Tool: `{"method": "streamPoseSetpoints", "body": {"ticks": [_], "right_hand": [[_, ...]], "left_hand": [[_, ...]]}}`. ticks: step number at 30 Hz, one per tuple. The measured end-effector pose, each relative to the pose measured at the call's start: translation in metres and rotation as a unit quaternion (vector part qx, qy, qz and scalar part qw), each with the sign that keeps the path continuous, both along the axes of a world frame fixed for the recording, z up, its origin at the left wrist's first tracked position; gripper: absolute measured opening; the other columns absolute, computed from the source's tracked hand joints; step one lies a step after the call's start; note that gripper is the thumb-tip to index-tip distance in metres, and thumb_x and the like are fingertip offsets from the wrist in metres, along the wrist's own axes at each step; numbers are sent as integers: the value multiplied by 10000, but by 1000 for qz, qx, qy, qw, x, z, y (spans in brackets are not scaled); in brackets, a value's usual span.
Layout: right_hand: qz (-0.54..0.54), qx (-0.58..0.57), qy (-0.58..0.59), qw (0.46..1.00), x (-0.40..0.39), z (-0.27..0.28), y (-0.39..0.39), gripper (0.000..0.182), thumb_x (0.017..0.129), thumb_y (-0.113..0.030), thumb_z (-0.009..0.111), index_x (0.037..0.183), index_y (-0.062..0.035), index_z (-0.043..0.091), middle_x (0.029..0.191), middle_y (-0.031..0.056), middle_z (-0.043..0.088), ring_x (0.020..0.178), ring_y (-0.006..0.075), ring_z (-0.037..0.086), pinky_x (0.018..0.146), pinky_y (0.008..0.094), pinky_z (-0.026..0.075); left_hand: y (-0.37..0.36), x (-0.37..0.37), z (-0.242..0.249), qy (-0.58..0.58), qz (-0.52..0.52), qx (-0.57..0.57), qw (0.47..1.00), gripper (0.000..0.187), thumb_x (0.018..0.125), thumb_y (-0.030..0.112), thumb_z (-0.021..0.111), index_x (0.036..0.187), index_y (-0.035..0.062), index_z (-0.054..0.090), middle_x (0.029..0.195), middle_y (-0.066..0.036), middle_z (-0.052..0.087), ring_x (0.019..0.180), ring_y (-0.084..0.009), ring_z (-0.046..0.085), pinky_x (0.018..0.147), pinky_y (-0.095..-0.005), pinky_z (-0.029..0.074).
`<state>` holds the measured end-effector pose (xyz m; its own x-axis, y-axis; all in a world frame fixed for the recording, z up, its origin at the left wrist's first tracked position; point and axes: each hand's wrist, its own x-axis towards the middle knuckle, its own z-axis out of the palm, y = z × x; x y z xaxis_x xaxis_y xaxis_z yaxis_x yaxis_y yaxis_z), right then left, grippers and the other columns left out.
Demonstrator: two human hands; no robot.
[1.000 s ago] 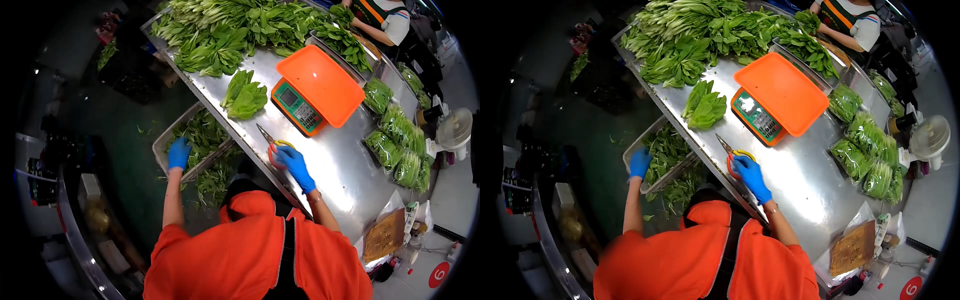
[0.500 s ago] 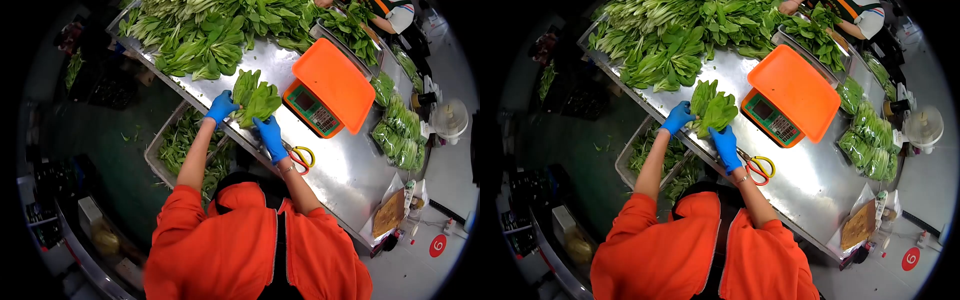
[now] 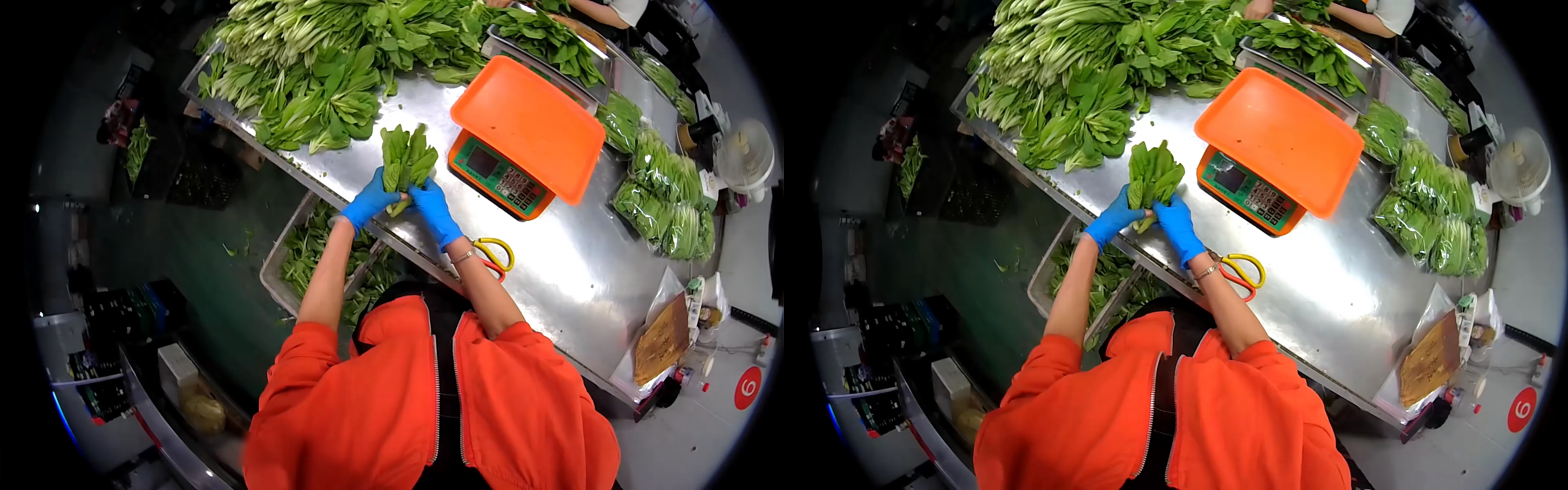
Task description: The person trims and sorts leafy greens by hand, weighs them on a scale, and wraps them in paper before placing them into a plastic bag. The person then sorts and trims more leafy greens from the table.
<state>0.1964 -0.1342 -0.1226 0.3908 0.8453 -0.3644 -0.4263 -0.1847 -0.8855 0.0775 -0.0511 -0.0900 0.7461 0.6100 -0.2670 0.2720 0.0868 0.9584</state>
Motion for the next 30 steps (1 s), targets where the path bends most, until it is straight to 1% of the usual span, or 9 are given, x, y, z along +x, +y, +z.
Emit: {"method": "streamPoseSetpoints", "body": {"ticks": [3,9,12,13,17,21,23,25,30], "right_hand": [[13,83,26,996,6,-13,-1,374,763,-195,561,1064,19,497,924,107,585,770,158,574,668,269,466],[153,116,200,961,-2,91,-34,424,793,-200,551,1150,-5,429,1067,30,518,936,138,501,813,303,416],[78,160,249,952,-4,96,-28,472,795,-261,577,1182,-45,418,1099,23,504,983,123,481,848,270,385],[76,163,243,953,1,96,-25,472,795,-261,577,1182,-45,418,1099,23,504,983,123,481,848,270,385],[76,195,321,924,16,96,-22,447,818,-255,547,1188,-50,401,1118,49,494,1030,150,467,896,290,364],[99,233,420,871,16,109,-20,459,839,-241,514,1227,-64,343,1171,69,454,1055,181,461,924,334,352],[94,218,393,888,17,105,-16,465,836,-245,517,1232,-75,342,1174,71,451,1058,187,457,927,339,349],[80,223,354,905,23,110,-14,477,835,-250,517,1240,-74,335,1174,61,449,1054,181,455,915,328,356],[5,167,-79,983,79,156,-33,414,778,-278,600,1070,-5,491,937,42,559,809,117,521,690,253,423]], "left_hand": [[-16,4,14,63,31,130,989,700,669,153,671,1209,21,246,1063,-163,517,974,-252,515,819,-314,414],[-57,15,75,186,130,299,927,544,757,87,511,1223,16,238,1054,-219,492,937,-353,512,743,-384,441],[-80,33,83,368,98,504,776,576,740,92,519,1247,0,262,1100,-210,448,942,-338,504,691,-369,441],[-84,35,93,362,99,507,776,576,740,92,519,1247,0,262,1100,-210,448,942,-338,504,691,-369,441],[-75,16,113,62,135,298,943,706,678,149,667,1253,36,274,1150,-148,459,1008,-251,490,833,-334,395],[-48,3,111,-8,249,264,932,698,708,199,674,1257,52,268,1136,-133,456,1012,-187,469,803,-333,424],[-44,12,117,-121,174,6,977,690,711,209,677,1250,39,280,1138,-125,458,1030,-179,453,851,-306,394],[-40,21,115,-107,95,31,989,688,719,161,670,1258,25,264,1171,-108,433,1051,-173,441,877,-281,372],[-42,71,132,-194,47,1,980,673,723,62,641,1272,37,254,1132,-83,462,1020,-153,460,839,-275,407]]}}
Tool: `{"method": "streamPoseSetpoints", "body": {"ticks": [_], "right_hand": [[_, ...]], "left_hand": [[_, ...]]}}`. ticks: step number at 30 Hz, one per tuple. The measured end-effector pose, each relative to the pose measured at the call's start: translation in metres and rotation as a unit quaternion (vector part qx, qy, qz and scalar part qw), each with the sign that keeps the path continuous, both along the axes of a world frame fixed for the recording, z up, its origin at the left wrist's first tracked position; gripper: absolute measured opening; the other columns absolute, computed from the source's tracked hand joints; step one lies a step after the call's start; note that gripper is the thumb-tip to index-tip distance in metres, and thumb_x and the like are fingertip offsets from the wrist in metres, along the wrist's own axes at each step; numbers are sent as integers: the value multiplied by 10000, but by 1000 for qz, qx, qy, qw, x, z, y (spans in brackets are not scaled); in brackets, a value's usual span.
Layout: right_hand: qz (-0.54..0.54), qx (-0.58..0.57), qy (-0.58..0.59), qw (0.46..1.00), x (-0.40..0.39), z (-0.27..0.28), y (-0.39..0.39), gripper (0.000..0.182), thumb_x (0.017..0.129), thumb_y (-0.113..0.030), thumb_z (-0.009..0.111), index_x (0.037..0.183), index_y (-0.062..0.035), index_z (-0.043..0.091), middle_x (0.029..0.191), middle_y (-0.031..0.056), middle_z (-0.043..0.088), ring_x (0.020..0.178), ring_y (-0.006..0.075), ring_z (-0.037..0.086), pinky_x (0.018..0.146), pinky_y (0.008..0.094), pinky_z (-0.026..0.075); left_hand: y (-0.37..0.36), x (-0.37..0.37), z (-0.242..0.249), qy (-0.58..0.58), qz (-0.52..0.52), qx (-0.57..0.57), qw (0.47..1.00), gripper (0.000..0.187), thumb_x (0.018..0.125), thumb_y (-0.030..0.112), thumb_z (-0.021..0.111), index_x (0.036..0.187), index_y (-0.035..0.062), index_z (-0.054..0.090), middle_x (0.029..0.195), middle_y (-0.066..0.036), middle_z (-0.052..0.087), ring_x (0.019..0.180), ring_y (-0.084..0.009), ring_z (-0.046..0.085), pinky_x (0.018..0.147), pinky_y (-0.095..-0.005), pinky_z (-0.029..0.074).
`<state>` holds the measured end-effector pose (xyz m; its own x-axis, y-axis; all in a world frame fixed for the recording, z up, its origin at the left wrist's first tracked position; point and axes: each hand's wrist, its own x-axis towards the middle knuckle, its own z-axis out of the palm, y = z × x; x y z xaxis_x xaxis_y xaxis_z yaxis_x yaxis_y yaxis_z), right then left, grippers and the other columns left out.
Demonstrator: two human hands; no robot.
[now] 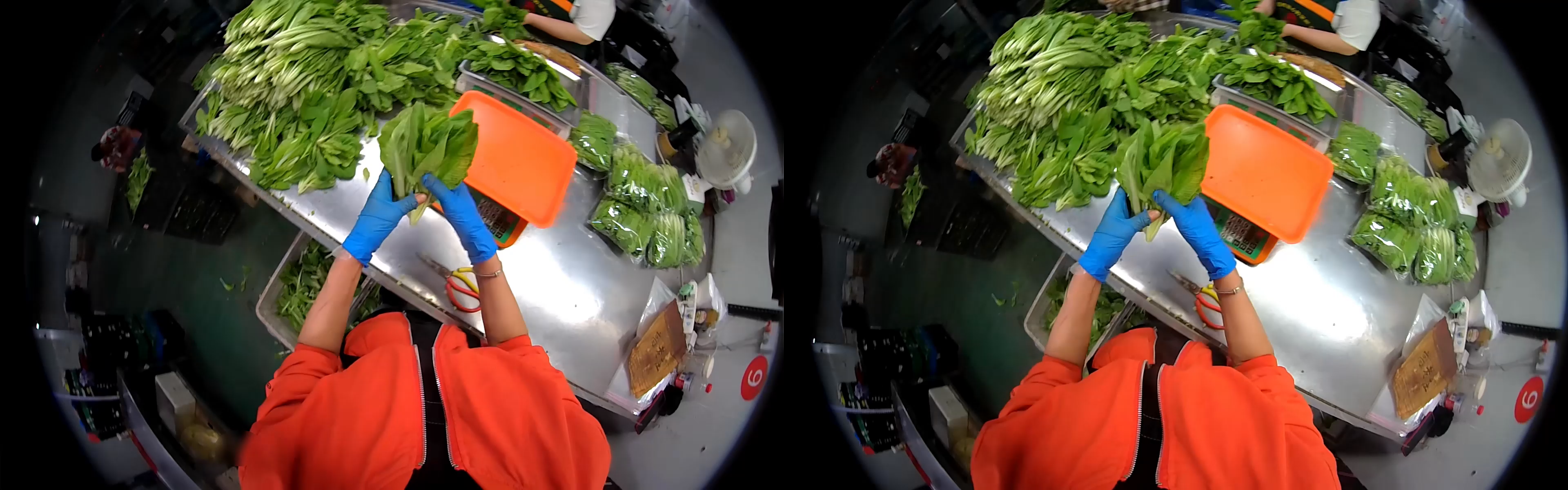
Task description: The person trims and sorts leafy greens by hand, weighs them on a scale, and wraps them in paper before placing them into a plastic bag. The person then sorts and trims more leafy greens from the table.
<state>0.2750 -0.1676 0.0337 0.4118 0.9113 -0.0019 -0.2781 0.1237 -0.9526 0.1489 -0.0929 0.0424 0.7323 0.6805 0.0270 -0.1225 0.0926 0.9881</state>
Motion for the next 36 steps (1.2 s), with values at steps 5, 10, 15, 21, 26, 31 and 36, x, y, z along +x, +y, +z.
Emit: {"method": "streamPoseSetpoints", "body": {"ticks": [5,10,15,21,26,31,36], "right_hand": [[-133,4,-139,981,63,37,-34,413,782,-347,572,970,19,538,842,76,587,713,131,543,626,264,426],[-136,-395,-290,861,132,-22,-50,449,797,-414,503,699,14,595,594,92,575,510,165,552,510,266,434],[-204,-293,-226,907,149,-34,-64,311,781,-272,456,684,-3,576,581,101,567,479,183,549,488,302,443],[-265,-283,-114,915,128,-26,-82,302,780,-250,430,706,7,570,578,117,559,492,209,556,502,320,448],[-297,-348,-277,845,139,-29,-84,332,799,-308,474,698,-8,574,615,125,564,530,224,542,516,322,430],[-265,-381,-340,817,135,-32,-72,377,786,-377,478,684,-29,582,628,159,567,609,306,555,555,379,417],[-296,-317,-216,875,118,-30,-92,362,798,-351,516,679,-13,565,568,108,550,505,204,533,506,299,421]], "left_hand": [[-23,82,18,-1,19,112,994,690,705,44,636,1272,40,242,1154,-112,452,1026,-175,467,848,-280,399],[-4,165,-54,230,-16,231,945,742,709,186,638,1291,34,203,1114,-169,492,1025,-248,487,841,-314,392],[30,150,-24,170,-56,190,965,761,663,216,679,1253,-10,255,980,-166,561,850,-273,566,739,-351,445],[67,131,-33,275,-11,19,961,650,678,252,675,1184,-9,361,991,-132,541,781,-200,554,699,-293,450],[57,159,-12,118,23,362,924,482,694,145,640,1140,91,465,1111,-120,467,905,-200,509,756,-287,438],[42,227,-5,212,-111,585,775,448,685,117,612,1117,141,497,1026,-130,476,947,-279,485,780,-337,428],[63,237,-14,125,-152,478,856,263,680,90,636,939,121,604,836,-86,531,793,-226,544,721,-287,446]]}}
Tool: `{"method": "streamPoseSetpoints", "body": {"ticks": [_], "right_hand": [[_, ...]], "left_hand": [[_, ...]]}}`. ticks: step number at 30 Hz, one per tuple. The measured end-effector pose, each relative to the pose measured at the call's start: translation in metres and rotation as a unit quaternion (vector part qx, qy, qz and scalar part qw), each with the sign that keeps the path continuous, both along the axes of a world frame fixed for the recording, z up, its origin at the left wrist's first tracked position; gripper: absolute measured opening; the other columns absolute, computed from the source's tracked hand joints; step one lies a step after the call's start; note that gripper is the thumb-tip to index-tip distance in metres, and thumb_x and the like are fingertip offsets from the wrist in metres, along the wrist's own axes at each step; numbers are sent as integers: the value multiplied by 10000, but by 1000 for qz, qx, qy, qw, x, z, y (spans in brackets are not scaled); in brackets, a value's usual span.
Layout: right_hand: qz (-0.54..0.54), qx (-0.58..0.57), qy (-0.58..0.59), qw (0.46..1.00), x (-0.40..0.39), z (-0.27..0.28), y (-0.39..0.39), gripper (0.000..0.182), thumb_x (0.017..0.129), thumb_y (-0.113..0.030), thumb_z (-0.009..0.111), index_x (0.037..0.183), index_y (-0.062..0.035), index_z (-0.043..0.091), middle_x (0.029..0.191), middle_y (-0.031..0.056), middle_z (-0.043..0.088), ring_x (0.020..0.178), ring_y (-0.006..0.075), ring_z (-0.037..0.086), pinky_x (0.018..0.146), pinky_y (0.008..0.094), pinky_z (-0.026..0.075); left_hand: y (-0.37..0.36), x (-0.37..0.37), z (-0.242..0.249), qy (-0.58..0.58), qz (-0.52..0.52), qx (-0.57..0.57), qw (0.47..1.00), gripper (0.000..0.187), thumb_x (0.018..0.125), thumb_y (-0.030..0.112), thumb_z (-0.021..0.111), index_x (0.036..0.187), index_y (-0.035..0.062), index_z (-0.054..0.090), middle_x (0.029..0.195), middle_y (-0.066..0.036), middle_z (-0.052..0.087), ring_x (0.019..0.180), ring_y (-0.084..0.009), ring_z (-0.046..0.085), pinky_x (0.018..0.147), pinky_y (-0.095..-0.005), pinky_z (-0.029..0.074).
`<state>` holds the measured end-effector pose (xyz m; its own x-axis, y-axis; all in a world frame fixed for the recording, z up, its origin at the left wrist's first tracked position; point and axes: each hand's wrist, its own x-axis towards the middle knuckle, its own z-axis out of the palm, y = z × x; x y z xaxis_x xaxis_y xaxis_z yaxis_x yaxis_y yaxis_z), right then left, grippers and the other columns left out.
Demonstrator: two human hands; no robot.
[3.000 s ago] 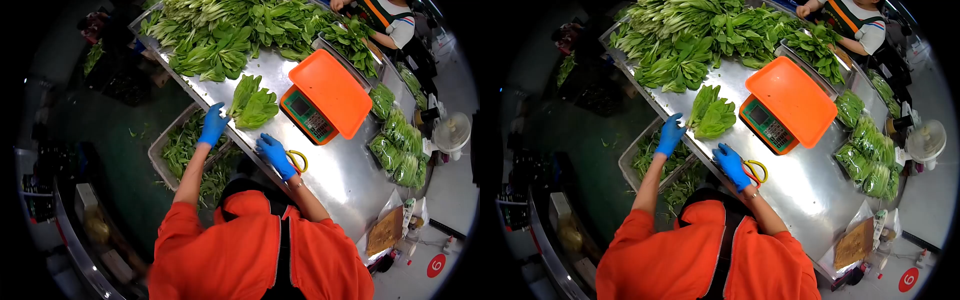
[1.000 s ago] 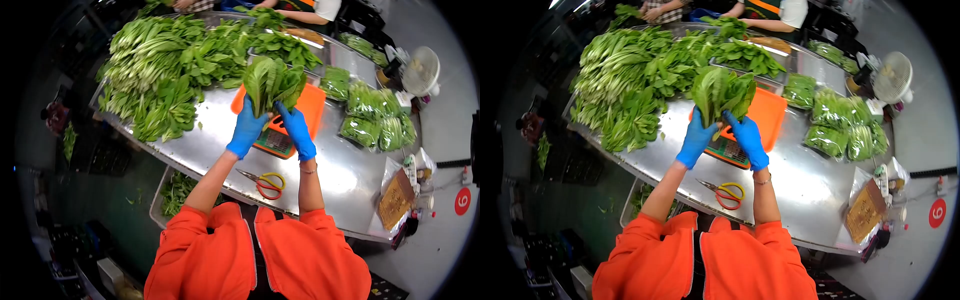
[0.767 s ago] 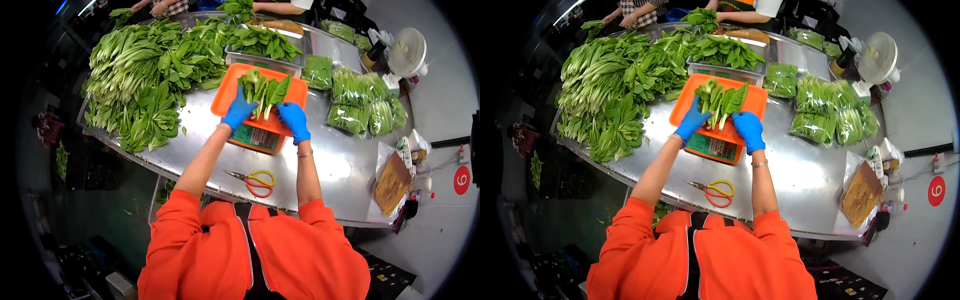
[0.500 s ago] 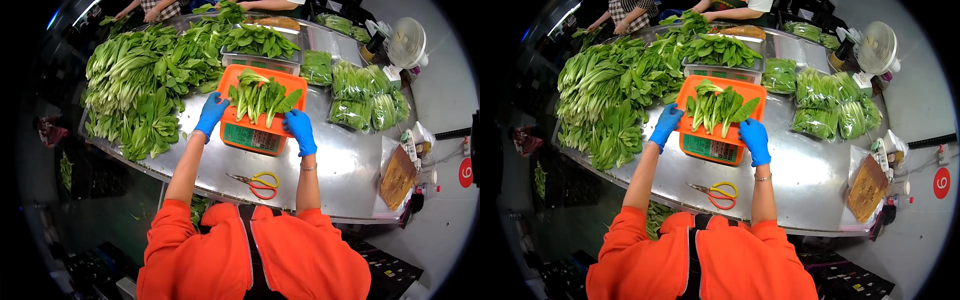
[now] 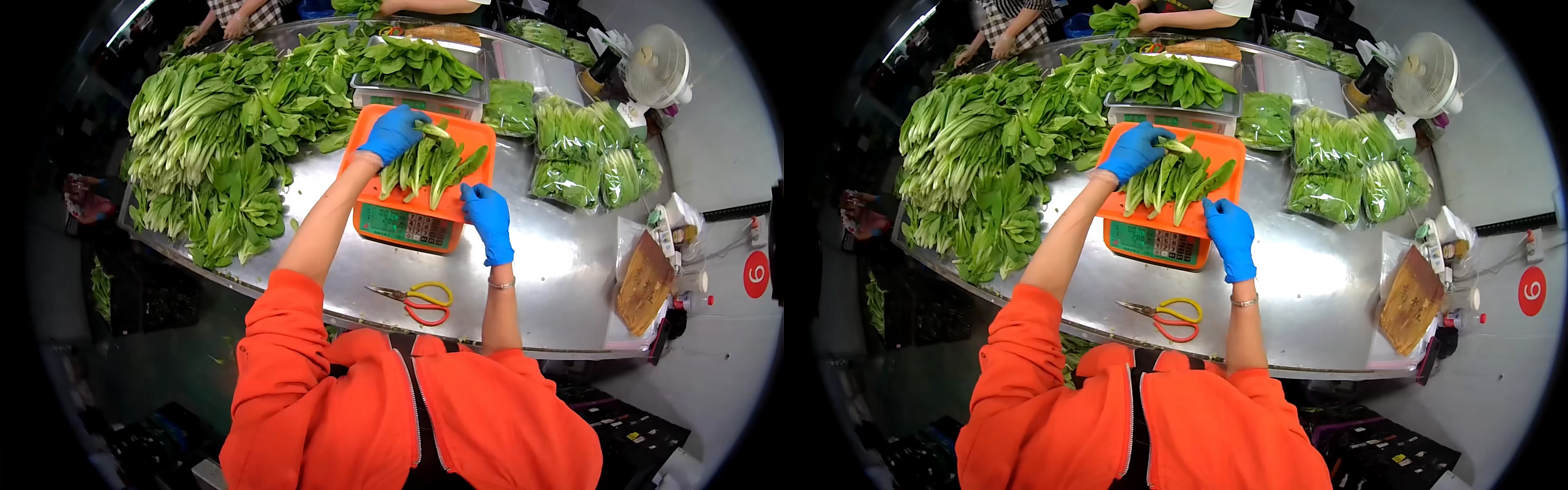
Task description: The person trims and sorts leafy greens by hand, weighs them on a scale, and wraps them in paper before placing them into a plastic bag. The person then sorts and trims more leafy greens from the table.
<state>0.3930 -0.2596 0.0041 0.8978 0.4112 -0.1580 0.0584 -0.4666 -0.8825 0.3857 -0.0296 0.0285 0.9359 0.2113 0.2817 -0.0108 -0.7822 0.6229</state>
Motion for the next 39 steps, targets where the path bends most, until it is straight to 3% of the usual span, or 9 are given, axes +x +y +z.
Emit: {"method": "streamPoseSetpoints", "body": {"ticks": [3,7,11,15,19,23,25,32,39], "right_hand": [[-13,91,68,994,-3,-2,-5,344,807,-314,539,677,4,545,531,49,514,446,95,482,451,232,395],[-23,83,35,996,-7,-3,-1,324,801,-318,541,690,-14,552,543,53,526,455,115,496,459,252,397],[-31,8,-88,996,-7,-14,11,278,778,-319,566,708,-49,563,566,48,548,497,138,521,479,271,397],[7,60,-123,991,-27,16,29,266,725,-323,623,714,-64,564,586,65,556,532,201,543,514,299,408],[80,-39,-209,974,-43,15,49,284,680,-304,667,782,-69,544,635,65,574,553,199,553,507,308,411],[46,-55,-217,973,-41,-11,57,217,700,-246,638,801,-86,532,675,74,589,618,249,575,534,339,429],[34,-41,-206,977,-41,-12,57,189,706,-220,620,790,-82,520,671,87,584,616,269,569,534,355,427],[-2,-25,-160,987,-40,-7,54,118,738,-193,575,772,-84,546,644,69,588,607,246,577,539,332,435],[32,59,-100,993,-30,-15,43,176,753,-246,565,787,-75,538,640,101,580,592,267,567,526,359,425]], "left_hand": [[18,-8,-6,12,-70,-235,969,270,666,48,653,927,95,598,780,-51,548,727,-141,536,662,-245,441],[12,-23,-2,30,11,-96,995,265,671,21,636,925,72,578,731,-24,545,714,-107,530,669,-237,442],[-1,-10,-2,-135,26,7,990,392,687,46,620,1060,87,507,978,-92,483,841,-209,511,698,-279,444],[-18,5,12,-92,-51,143,984,512,644,109,635,1125,140,462,1072,-153,460,986,-329,466,824,-371,411],[-19,17,3,51,-59,197,977,329,629,116,640,953,99,582,953,-136,513,878,-312,504,782,-385,425],[-10,13,11,34,-56,84,994,248,684,78,618,930,98,610,866,-101,532,810,-268,532,719,-332,440],[-10,-3,24,-132,-48,-77,987,241,701,48,602,936,105,612,842,-83,521,762,-236,532,665,-294,442],[-41,-82,39,-246,-88,209,942,358,685,-43,528,1010,98,581,948,-111,523,849,-265,535,715,-317,455],[-42,-109,-15,-156,-129,50,978,369,734,-66,471,1065,84,528,955,-101,544,803,-247,551,729,-310,453]]}}
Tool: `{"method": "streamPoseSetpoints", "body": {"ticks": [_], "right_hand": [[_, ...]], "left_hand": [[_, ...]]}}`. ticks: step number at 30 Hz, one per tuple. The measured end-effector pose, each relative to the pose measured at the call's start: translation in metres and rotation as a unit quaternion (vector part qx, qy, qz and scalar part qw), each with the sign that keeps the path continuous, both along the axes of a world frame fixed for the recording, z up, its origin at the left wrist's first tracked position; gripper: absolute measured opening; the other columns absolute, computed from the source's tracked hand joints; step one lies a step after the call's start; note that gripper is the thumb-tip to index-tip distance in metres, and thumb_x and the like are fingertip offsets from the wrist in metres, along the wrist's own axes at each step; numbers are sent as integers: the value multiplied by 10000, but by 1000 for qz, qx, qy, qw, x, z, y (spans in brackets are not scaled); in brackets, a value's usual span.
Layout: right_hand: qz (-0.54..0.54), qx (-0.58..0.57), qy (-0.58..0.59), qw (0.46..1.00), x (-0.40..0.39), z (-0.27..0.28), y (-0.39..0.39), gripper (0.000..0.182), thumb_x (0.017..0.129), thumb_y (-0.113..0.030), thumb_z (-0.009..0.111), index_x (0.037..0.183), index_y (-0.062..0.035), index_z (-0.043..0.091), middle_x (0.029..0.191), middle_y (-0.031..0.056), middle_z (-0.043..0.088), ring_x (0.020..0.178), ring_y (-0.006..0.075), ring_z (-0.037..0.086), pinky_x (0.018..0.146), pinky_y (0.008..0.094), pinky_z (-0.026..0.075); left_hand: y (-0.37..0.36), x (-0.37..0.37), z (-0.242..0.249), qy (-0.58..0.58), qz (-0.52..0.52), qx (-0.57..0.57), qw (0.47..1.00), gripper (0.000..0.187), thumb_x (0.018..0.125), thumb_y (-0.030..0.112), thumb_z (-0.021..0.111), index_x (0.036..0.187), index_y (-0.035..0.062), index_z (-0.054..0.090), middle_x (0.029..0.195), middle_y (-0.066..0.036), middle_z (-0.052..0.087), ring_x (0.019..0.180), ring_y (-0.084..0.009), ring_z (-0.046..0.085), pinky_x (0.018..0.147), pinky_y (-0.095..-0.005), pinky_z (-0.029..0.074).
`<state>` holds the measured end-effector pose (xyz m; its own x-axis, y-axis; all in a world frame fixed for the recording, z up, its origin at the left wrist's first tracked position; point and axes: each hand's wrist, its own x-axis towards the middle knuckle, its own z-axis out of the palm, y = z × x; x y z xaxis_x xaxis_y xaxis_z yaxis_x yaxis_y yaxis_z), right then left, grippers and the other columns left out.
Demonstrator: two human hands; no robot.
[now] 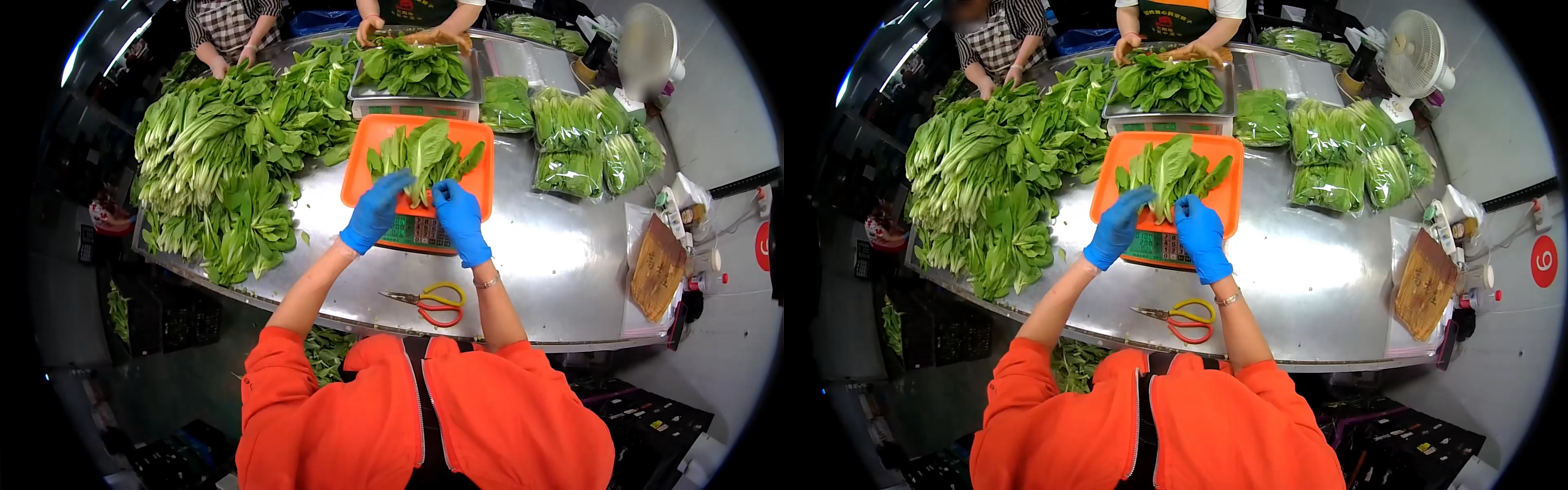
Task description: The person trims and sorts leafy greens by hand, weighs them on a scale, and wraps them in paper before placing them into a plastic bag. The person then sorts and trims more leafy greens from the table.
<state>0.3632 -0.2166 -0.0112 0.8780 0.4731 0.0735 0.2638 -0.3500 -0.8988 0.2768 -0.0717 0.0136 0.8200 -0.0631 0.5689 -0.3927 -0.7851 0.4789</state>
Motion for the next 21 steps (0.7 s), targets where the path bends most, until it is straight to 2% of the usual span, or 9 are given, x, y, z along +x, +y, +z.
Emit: {"method": "streamPoseSetpoints", "body": {"ticks": [3,5,8,10,12,15,19,20,21], "right_hand": [[-8,-2,35,999,-1,16,-1,245,747,-288,587,831,-63,536,654,114,586,593,263,567,525,351,427],[-13,-49,-43,998,-11,39,8,336,727,-327,615,891,-53,511,683,131,592,609,279,574,532,354,435],[-21,-92,-88,992,-16,28,28,398,707,-338,634,948,-60,483,694,141,589,627,295,579,539,364,441],[-35,-103,-131,985,-11,10,35,414,706,-338,632,970,-63,472,700,145,588,639,308,580,546,372,445],[-35,-93,-53,994,-9,9,34,393,712,-307,629,974,-62,468,667,123,577,630,291,582,538,368,442],[-22,-63,-28,997,-15,20,26,377,714,-270,628,983,-66,461,632,93,561,618,263,584,521,359,435],[-38,-89,-87,991,-11,5,31,353,723,-237,621,983,-63,456,595,66,539,569,229,579,504,339,431],[-33,-46,-73,996,-9,2,30,349,725,-229,616,987,-64,454,593,65,540,554,226,574,503,334,430],[-29,-1,-62,998,-10,7,28,346,727,-222,612,991,-65,453,592,63,541,540,223,568,501,330,430]], "left_hand": [[2,-2,4,5,219,-147,965,250,726,-11,533,971,40,521,910,-121,526,809,-269,532,698,-327,438],[3,6,-11,17,246,-143,959,243,710,14,565,947,40,520,897,-120,517,805,-269,524,690,-335,433],[1,18,-24,49,288,-154,944,237,665,124,644,860,48,533,871,-119,496,810,-274,502,683,-354,423],[-6,21,-19,127,352,-43,926,223,648,170,655,815,62,555,870,-118,491,810,-288,490,690,-359,421],[-8,24,-17,137,366,-35,920,209,636,221,658,767,77,580,886,-120,488,823,-294,478,691,-374,419],[-9,25,-19,158,372,-30,914,196,635,229,654,754,85,594,895,-111,490,837,-293,473,699,-383,418],[-3,31,-22,168,383,-94,904,183,606,220,660,720,82,624,875,-119,529,842,-291,499,740,-364,416],[0,31,-25,161,378,-116,904,182,601,211,653,718,73,628,861,-127,540,821,-295,508,732,-362,419],[4,30,-20,169,349,-165,907,144,603,206,614,622,64,597,846,-135,531,864,-300,490,713,-368,421]]}}
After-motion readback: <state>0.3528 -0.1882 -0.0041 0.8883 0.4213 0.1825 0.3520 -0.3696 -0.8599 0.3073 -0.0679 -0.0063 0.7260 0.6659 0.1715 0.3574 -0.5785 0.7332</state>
